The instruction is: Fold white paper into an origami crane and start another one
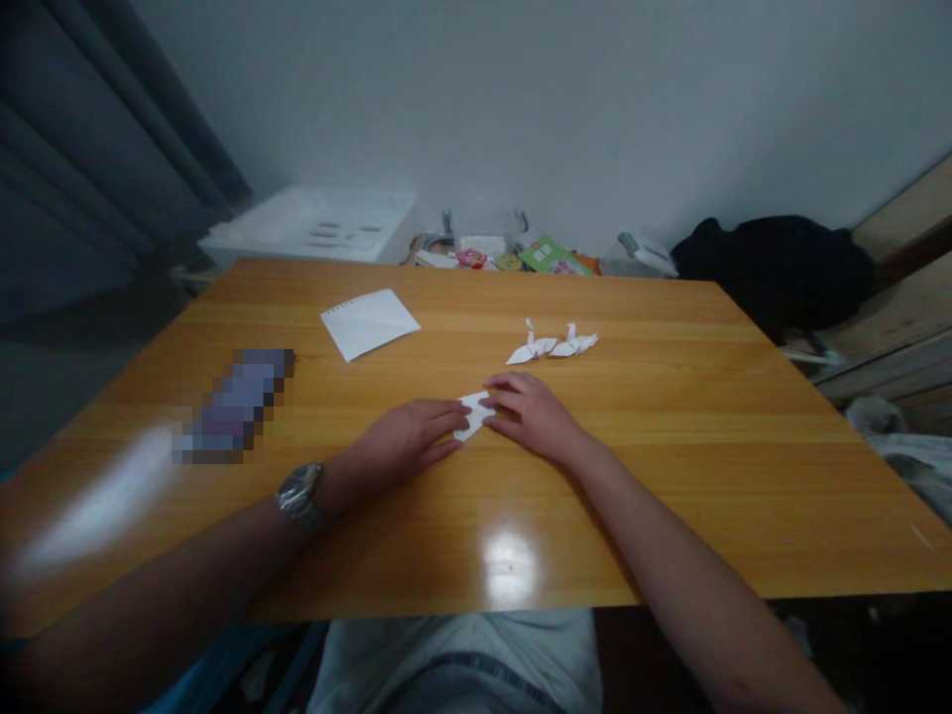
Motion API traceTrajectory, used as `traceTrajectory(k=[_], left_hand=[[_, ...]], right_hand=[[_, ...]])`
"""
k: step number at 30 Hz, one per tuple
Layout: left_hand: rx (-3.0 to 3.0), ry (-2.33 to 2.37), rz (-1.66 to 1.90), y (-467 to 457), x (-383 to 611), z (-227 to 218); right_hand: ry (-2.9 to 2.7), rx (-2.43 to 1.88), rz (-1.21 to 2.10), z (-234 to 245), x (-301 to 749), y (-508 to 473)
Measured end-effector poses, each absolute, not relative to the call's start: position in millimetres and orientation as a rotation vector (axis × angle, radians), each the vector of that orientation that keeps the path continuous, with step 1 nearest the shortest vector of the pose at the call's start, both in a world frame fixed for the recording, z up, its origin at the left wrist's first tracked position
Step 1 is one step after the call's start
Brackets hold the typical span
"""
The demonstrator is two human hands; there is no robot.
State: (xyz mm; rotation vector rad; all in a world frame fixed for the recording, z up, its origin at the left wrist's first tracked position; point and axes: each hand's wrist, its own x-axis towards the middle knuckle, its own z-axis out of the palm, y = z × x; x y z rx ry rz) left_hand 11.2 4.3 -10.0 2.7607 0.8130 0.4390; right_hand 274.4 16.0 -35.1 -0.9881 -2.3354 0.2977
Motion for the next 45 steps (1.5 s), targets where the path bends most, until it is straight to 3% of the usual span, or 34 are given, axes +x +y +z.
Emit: traceTrajectory(k=[45], left_hand=[[2.82, 1.006, 0.384, 12.7, 1.3, -1.5]], right_hand=[[-2.463, -0.954, 0.374, -20.9, 267.7, 6.3]])
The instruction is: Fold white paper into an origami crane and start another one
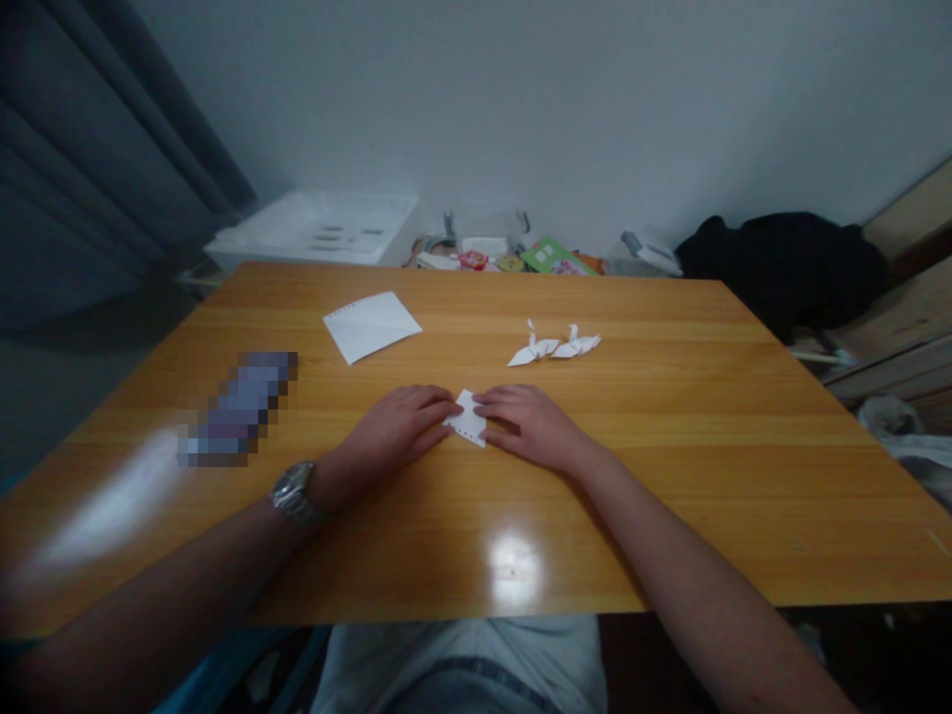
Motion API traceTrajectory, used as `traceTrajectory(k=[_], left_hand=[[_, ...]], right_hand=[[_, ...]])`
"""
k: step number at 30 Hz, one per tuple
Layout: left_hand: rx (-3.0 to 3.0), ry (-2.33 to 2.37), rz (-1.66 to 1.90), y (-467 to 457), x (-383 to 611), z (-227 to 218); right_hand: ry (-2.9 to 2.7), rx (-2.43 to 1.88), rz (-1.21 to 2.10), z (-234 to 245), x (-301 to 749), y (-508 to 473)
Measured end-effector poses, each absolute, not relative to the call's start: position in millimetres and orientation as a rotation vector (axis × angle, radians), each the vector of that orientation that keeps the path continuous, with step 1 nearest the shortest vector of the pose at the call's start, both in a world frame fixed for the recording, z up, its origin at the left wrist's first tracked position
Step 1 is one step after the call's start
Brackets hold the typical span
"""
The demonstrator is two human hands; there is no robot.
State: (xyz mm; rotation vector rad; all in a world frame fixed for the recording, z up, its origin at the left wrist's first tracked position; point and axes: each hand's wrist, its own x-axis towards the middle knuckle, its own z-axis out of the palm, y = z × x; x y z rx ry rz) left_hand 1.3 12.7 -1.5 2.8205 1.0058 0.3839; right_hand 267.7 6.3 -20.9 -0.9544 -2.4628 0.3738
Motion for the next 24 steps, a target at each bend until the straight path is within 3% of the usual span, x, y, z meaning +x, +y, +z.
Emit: traceTrajectory(k=[24], left_hand=[[2.65, 1.002, 0.551, 14.2, 10.5, -11.8]], right_hand=[[-2.588, -0.835, 0.271, -16.9, 261.5, 1.7]])
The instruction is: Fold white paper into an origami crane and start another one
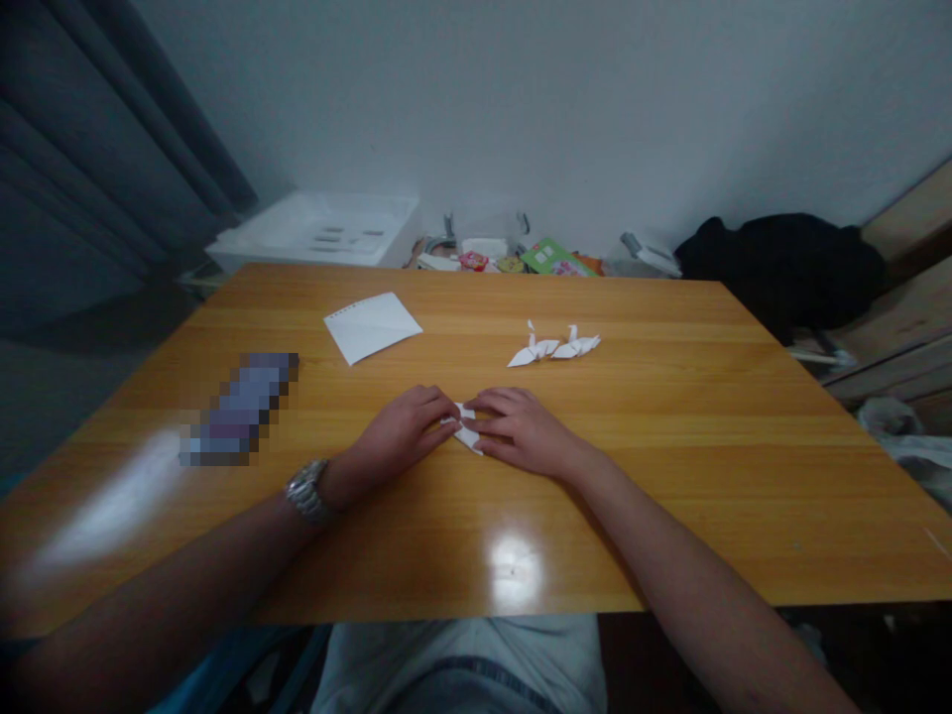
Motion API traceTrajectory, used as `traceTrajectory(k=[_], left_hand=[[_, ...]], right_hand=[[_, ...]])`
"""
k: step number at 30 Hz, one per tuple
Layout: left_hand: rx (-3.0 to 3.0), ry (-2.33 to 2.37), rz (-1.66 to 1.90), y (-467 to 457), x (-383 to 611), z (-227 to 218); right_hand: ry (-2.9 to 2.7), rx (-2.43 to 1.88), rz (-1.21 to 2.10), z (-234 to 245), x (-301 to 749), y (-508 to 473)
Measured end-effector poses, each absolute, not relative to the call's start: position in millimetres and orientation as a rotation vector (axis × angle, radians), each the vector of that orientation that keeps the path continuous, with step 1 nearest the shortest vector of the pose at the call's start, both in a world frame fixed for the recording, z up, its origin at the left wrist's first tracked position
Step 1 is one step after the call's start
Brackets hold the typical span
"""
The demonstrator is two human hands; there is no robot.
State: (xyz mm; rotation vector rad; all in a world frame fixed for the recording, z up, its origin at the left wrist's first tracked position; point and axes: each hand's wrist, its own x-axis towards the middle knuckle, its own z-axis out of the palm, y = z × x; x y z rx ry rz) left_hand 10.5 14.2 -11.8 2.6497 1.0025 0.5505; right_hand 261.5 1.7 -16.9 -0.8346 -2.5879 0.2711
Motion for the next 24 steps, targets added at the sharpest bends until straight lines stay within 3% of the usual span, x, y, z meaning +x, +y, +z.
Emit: traceTrajectory(k=[24], left_hand=[[2.528, 1.116, 0.675, 13.9, 15.3, -17.7]], right_hand=[[-2.5, -0.871, 0.398, -17.2, 254.2, 0.4]])
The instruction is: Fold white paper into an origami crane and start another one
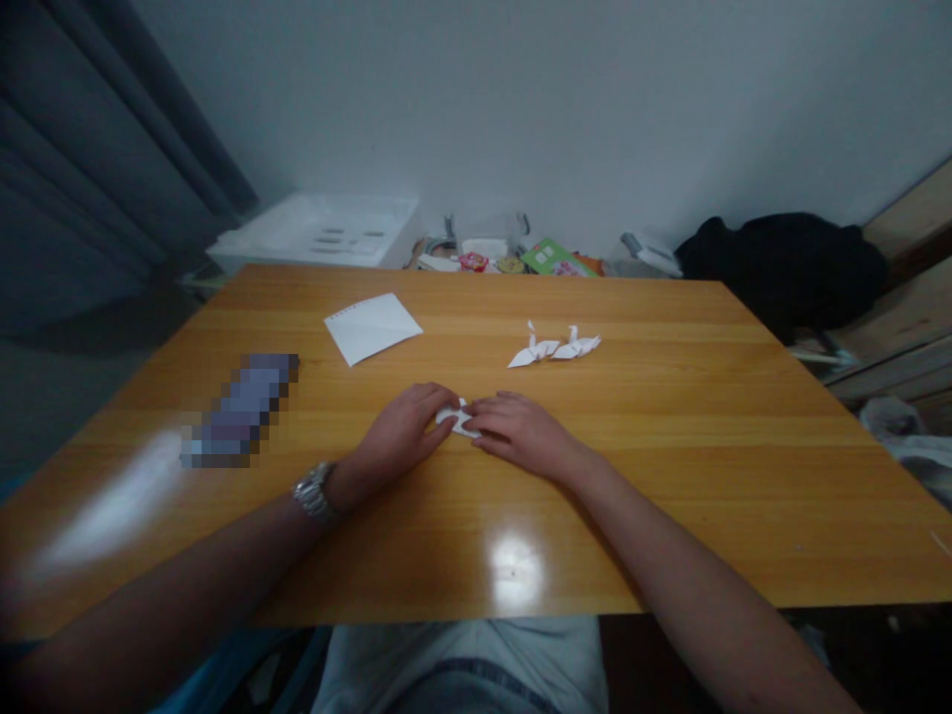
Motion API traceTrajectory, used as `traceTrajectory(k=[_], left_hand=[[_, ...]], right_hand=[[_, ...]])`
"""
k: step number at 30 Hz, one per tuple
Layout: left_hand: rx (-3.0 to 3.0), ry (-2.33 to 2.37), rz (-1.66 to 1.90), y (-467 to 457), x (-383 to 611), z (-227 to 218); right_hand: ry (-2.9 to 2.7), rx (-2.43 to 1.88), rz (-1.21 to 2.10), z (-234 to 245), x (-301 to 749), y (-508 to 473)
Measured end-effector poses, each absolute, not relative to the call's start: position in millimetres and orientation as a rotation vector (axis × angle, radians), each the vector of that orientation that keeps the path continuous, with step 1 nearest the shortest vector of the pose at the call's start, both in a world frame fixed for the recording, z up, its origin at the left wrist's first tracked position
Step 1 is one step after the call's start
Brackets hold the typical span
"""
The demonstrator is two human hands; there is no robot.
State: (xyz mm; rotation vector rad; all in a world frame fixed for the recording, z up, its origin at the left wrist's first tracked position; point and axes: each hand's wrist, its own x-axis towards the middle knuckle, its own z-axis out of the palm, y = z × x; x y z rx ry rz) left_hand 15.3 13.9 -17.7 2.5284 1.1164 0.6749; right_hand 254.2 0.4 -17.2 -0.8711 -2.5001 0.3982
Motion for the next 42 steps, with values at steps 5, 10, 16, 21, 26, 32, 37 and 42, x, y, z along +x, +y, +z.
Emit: traceTrajectory(k=[5, 10, 16, 21, 26, 32, 37, 42], left_hand=[[2.55, 1.143, 0.652, 14.1, 15.7, -15.7], [2.547, 1.173, 0.659, 14.7, 17.6, -15.4], [2.566, 1.197, 0.641, 14.5, 17.8, -13.3], [2.672, 1.028, 0.559, 14.6, 9.2, -8.3], [2.844, 0.851, 0.368, 12.5, 3.8, -5.9], [2.884, 0.882, 0.316, 5.8, 5.0, -7.6], [2.897, 0.942, 0.315, -0.3, 6.6, -7.9], [2.897, 0.97, 0.311, -5.5, 9.2, -5.5]], right_hand=[[-2.497, -0.868, 0.398, -18.0, 254.9, -0.8], [-2.498, -0.853, 0.395, -17.8, 254.2, -2.0], [-2.538, -0.877, 0.337, -16.2, 254.1, -2.9], [-2.558, -0.944, 0.268, -17.9, 263.3, -1.0], [-2.557, -0.954, 0.177, -21.6, 273.5, 4.3], [-2.566, -1.009, 0.117, -19.9, 269.7, 3.6], [-2.561, -1.039, 0.11, -14.6, 269.1, -1.5], [-2.617, -1.042, 0.084, -8.3, 270.5, -5.2]])
